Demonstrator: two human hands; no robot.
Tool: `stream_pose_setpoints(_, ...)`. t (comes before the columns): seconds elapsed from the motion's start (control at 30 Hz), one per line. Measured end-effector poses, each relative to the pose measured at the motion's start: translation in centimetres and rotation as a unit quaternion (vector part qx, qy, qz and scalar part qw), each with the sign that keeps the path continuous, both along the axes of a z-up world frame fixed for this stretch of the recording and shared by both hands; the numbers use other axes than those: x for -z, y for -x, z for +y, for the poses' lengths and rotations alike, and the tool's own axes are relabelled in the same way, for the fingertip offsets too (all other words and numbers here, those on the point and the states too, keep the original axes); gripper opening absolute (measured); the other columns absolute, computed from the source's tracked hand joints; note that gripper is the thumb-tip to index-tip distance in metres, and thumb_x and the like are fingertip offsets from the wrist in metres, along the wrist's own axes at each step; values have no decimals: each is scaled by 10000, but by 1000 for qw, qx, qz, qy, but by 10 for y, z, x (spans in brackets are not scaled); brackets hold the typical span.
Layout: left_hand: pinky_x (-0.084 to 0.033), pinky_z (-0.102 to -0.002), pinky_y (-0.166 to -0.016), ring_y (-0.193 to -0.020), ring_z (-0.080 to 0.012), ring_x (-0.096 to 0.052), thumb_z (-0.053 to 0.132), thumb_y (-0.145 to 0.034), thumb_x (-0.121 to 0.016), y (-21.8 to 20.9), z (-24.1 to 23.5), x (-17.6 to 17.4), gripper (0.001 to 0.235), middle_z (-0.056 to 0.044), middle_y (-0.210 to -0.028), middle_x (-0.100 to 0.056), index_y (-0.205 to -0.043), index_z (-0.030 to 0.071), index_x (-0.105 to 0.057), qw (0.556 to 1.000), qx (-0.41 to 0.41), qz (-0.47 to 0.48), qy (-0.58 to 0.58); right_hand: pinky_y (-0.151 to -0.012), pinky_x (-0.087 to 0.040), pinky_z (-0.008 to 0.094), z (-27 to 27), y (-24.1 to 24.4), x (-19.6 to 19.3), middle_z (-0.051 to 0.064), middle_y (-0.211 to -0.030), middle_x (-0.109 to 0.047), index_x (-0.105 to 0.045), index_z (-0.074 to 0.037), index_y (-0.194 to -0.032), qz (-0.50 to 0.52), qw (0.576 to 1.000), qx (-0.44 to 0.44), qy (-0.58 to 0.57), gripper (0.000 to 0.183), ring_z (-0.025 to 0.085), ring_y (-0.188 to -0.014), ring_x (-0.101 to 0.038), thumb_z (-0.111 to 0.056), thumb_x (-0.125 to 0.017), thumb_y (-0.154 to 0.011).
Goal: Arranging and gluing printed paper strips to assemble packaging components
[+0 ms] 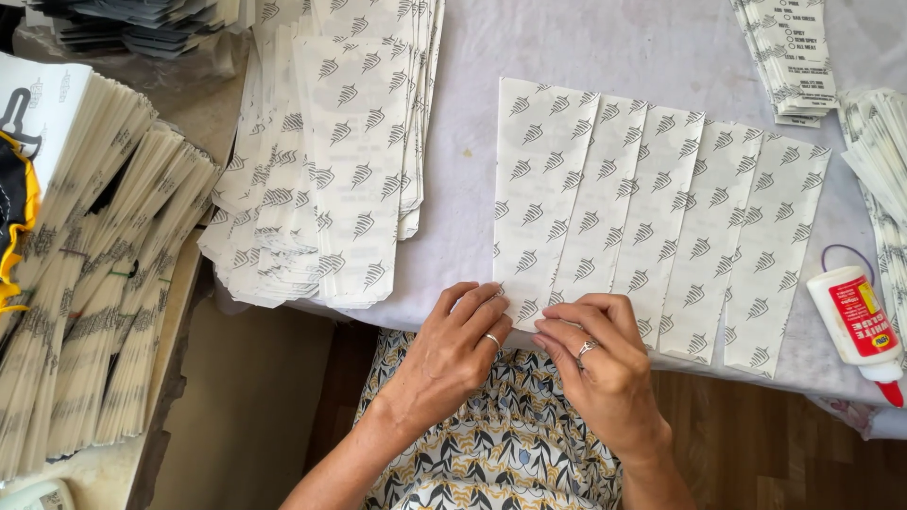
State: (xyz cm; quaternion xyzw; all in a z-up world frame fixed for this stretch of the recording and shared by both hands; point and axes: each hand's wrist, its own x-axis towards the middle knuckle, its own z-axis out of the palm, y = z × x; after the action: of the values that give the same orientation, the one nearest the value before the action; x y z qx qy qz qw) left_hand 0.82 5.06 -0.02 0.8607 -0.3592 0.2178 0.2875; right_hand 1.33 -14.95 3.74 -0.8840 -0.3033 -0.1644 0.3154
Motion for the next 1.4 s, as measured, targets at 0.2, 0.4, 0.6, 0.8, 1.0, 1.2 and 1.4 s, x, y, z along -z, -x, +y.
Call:
stream_pose_setpoints(0.2,-491,-496,-946,-1137,-420,-595,-61,-991,-588,-1,-1,3,88,-243,-1180,-632,-1068,-101,-602,998,13,48,49,-849,-532,385,0,-2,11,94,-1024,-705,-725,15,-982,-17,1000,-10,6,82,307,-949,-552,13,-742,-902)
stream_pose_setpoints(0.4,-486,-444,-909,-1115,-358,-625,6,-980,-667,-1,-5,9,67,-161,-1160,-681,-1037,-26,-652,977,-12,115,178,-846,-515,391,2,-3,8,105,-1011,-686,-712,4,-982,-1,1000,-17,6,53,315,-946,-546,-26,-696,-942)
stream_pose_setpoints(0.6,-455,-400,-884,-1098,-270,-642,54,-947,-695,1,-16,5,47,-70,-1075,-704,-911,40,-667,959,-81,165,216,-786,-483,339,9,-6,10,82,-895,-666,-674,-6,-860,19,999,10,-42,80,257,-875,-542,29,-733,-901)
stream_pose_setpoints(0.8,-426,-391,-843,-1001,-253,-619,2,-888,-701,3,-24,4,91,-56,-994,-665,-906,62,-635,949,-126,173,231,-783,-493,314,11,-6,15,56,-844,-657,-666,-36,-812,50,995,45,-78,136,217,-871,-570,55,-758,-853)
stream_pose_setpoints(1.0,-384,-396,-882,-1026,-253,-581,53,-894,-690,3,-24,3,98,-51,-1016,-645,-965,90,-633,937,-148,224,222,-776,-512,280,7,-5,17,25,-863,-699,-736,-58,-833,99,989,75,-83,99,175,-883,-591,5,-812,-826)
stream_pose_setpoints(1.2,-416,-395,-884,-1059,-268,-609,-52,-888,-568,2,-16,4,180,-79,-1032,-667,-981,80,-647,930,-129,251,237,-814,-537,271,6,-4,19,18,-884,-741,-776,-67,-845,115,986,87,-86,81,166,-912,-633,3,-810,-820)
stream_pose_setpoints(1.4,-454,-398,-825,-950,-308,-598,-147,-961,-529,-31,11,-3,176,-153,-1035,-647,-1031,-47,-656,968,-159,81,175,-790,-537,268,5,-4,22,18,-873,-737,-778,-63,-842,104,988,79,-84,78,166,-892,-623,3,-809,-817)
